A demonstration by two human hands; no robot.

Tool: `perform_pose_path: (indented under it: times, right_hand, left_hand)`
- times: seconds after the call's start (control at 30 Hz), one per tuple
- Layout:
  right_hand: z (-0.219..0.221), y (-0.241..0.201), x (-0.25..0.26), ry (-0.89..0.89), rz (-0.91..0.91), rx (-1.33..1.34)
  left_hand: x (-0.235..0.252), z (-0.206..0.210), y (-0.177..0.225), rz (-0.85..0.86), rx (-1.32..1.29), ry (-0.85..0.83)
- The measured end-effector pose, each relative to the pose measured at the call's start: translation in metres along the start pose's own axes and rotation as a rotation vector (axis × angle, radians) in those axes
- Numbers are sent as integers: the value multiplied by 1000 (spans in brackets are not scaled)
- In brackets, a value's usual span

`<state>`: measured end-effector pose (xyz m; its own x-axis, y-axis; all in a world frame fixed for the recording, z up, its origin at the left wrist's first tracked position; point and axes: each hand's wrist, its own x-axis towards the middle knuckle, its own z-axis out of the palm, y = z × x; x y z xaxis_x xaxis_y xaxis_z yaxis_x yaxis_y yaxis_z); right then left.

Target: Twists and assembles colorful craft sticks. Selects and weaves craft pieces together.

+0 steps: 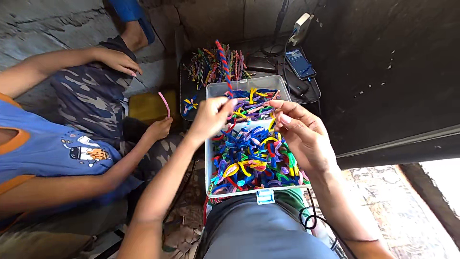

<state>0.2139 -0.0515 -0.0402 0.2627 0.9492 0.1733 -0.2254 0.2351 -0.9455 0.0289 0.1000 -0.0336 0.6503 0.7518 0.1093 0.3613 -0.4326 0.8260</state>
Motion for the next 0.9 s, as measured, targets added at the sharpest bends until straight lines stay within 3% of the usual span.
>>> perform_pose_path:
  times: [0.1,0.27,0.37,0.53,0.6,0.73,0.9]
  right_hand:
    - [-7,3,-2,15,-1,24]
    - [-24,6,-4,65,12,94]
    - [-34,9,-6,120,24,107]
    - [-41,18,-9,173,59,157]
    - [-42,18,-9,165,53,157]
    - [-42,20,-8,151,29,142]
    - [-39,20,-9,149,21,119]
  left_hand:
    - [61,-22,-12,-145,79,5]
    - [140,-33,-50,-274,-36,140]
    - [168,-29,-61,-359,-4,144]
    - [172,-20,-78,-416,319,102]
    - [162,-15,-79,-366,401,111]
    - [139,1,-66,-91,459,87]
    - [134,32,-52,135,539,-266]
